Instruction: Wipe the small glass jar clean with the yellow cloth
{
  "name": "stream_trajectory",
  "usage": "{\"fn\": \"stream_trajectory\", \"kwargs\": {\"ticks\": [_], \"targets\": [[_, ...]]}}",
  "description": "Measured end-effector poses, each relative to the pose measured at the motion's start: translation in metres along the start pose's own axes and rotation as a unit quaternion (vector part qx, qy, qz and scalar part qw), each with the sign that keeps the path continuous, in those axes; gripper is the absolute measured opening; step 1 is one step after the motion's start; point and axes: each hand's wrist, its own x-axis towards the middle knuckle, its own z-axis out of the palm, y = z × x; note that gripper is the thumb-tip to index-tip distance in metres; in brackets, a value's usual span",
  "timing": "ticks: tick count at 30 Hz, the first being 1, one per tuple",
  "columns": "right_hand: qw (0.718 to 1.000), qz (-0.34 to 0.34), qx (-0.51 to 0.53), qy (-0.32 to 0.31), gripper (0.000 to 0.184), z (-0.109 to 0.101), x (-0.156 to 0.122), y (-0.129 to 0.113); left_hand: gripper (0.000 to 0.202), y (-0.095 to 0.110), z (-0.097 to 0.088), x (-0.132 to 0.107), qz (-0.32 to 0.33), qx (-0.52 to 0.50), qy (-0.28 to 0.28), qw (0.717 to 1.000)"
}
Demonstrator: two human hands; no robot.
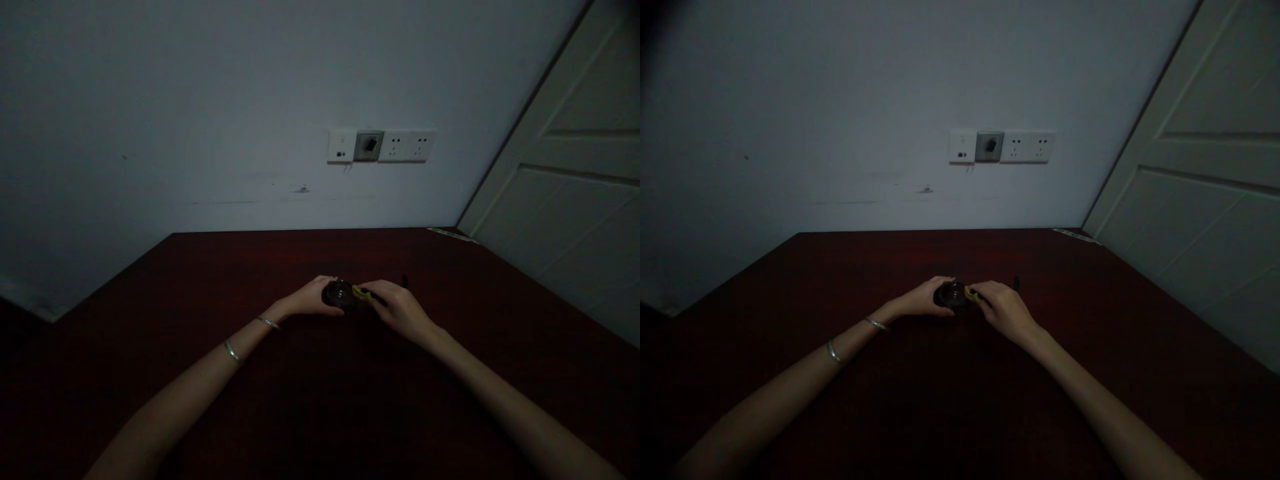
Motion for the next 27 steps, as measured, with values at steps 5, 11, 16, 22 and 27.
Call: {"fn": "stream_trajectory", "kwargs": {"ticks": [5, 11, 16, 22, 27], "targets": [[1.0, -0.018, 0.01, -0.018, 0.027, 0.0016, -0.0033, -0.0018, 0.08, 0.0017, -0.0013, -0.0017, -0.007, 0.012, -0.016, 1.0], [0.999, -0.003, 0.036, -0.005, 0.025, 0.0004, -0.0055, -0.0065, 0.076, 0.0061, -0.0021, -0.0039, -0.001, 0.01, -0.009, 1.0], [0.997, 0.024, 0.068, 0.008, 0.021, -0.0003, -0.0033, -0.0072, 0.077, 0.0065, -0.0018, -0.005, 0.002, 0.016, -0.011, 1.0], [0.997, 0.037, 0.068, 0.019, 0.022, -0.0011, -0.0035, -0.0065, 0.081, 0.0033, -0.0012, -0.0043, -0.002, 0.017, -0.012, 1.0], [1.0, 0.007, 0.017, 0.014, 0.025, 0.0034, -0.0076, -0.0061, 0.081, 0.0036, -0.0016, -0.004, -0.004, 0.011, -0.02, 1.0]]}}
